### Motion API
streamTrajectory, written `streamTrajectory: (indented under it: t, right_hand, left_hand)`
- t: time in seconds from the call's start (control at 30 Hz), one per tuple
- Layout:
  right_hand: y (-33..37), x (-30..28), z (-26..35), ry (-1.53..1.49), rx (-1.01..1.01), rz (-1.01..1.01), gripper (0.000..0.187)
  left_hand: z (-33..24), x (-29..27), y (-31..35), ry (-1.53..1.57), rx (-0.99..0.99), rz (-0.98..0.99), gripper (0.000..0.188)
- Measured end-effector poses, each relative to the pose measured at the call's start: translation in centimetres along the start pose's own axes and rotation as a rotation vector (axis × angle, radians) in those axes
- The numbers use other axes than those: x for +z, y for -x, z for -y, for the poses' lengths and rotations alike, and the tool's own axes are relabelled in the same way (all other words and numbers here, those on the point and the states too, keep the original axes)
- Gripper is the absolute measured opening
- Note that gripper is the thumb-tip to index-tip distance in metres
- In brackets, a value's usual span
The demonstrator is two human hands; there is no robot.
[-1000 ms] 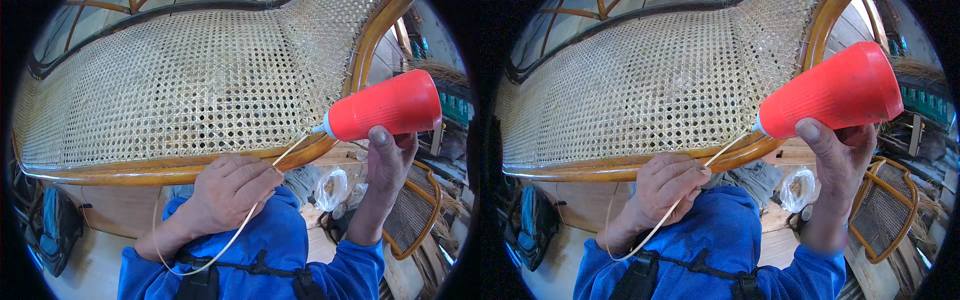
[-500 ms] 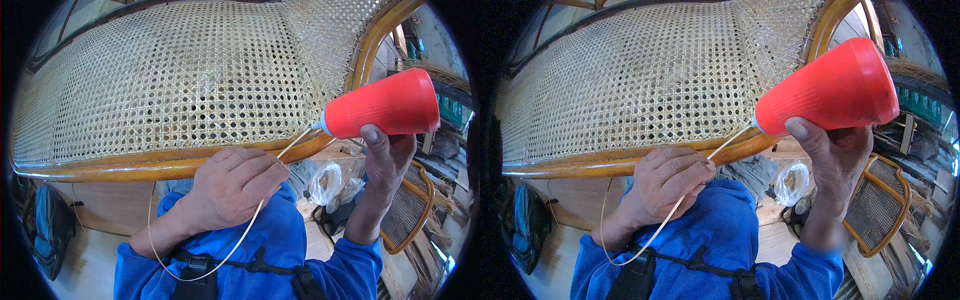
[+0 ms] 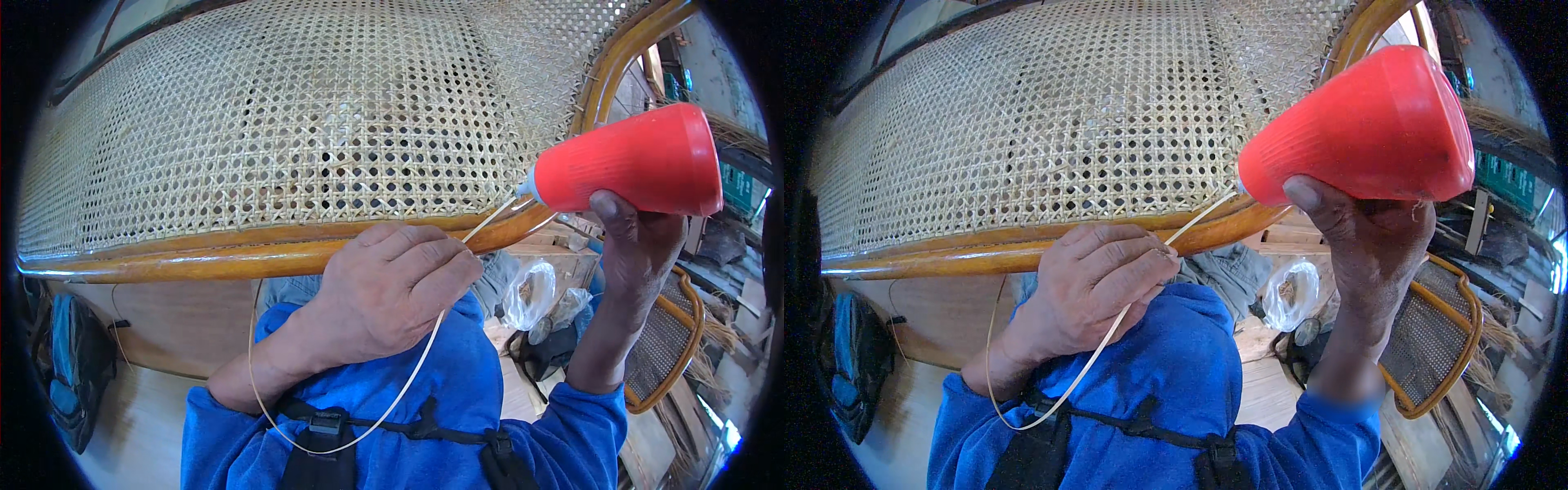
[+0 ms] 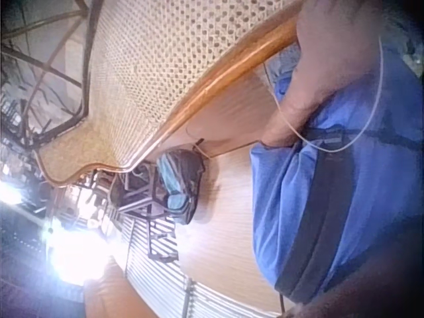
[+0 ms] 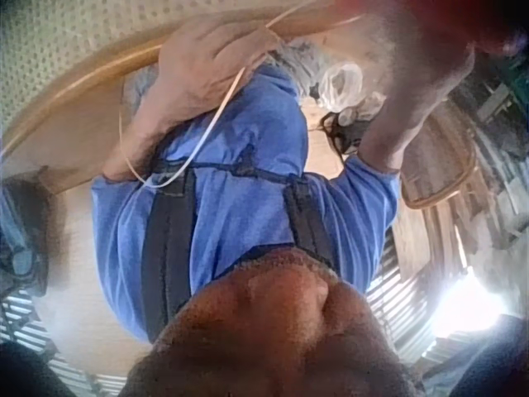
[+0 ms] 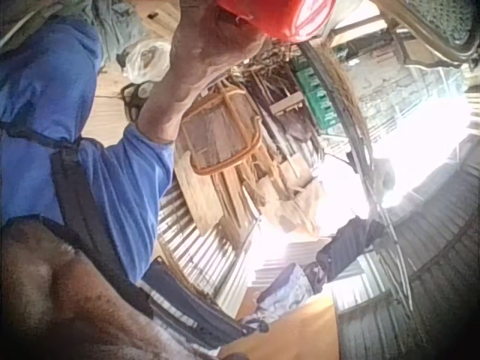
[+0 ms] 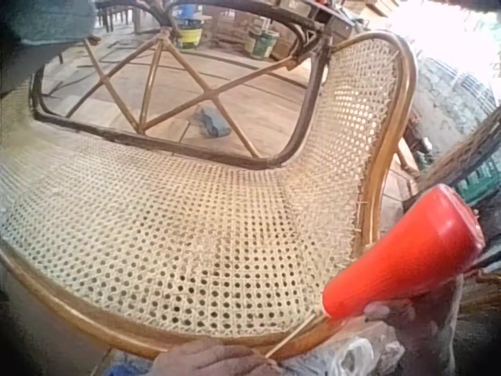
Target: The person applies glue to the edge of a rattan chair seat and inserts a thin rattan strip into the groove. They use a hammer to tap the strip into place and secure it with small nails, continuing the process along the chair's perimeter.
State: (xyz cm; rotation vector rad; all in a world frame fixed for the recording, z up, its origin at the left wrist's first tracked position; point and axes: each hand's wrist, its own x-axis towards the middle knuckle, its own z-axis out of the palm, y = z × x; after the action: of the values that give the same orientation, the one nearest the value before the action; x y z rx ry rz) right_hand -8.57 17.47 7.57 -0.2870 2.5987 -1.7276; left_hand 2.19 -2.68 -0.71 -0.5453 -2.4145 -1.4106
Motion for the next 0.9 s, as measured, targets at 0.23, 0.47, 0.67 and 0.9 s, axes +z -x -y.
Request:
streamTrajectory:
  t: [0.23, 0.47, 0.67, 0.9]
  right_hand:
    - [0.3, 0.2, 0.1, -0.019, 0.009, 0.002, 0.06]
    - [0.7, -0.4, 0.2, 0.285, -0.25, -0.045, 0.066]
    - [-0.5, -3.7, 0.0, -0.155, -0.294, -0.064, 0.053]
    - [0.8, -1.5, -0.9, -0.058, -0.118, -0.113, 0.059]
  left_hand:
    - [0.0, 0.0, 0.0, -0.015, 0.0, 0.001, 0.026]
    - [0.0, 0.0, 0.0, 0.005, -0.003, 0.003, 0.027]
    - [0.1, 0.0, 0.0, -0.003, 0.006, -0.001, 0.027]
    - [-0.1, -0.2, -0.2, 0.002, -0.006, 0.02, 0.026]
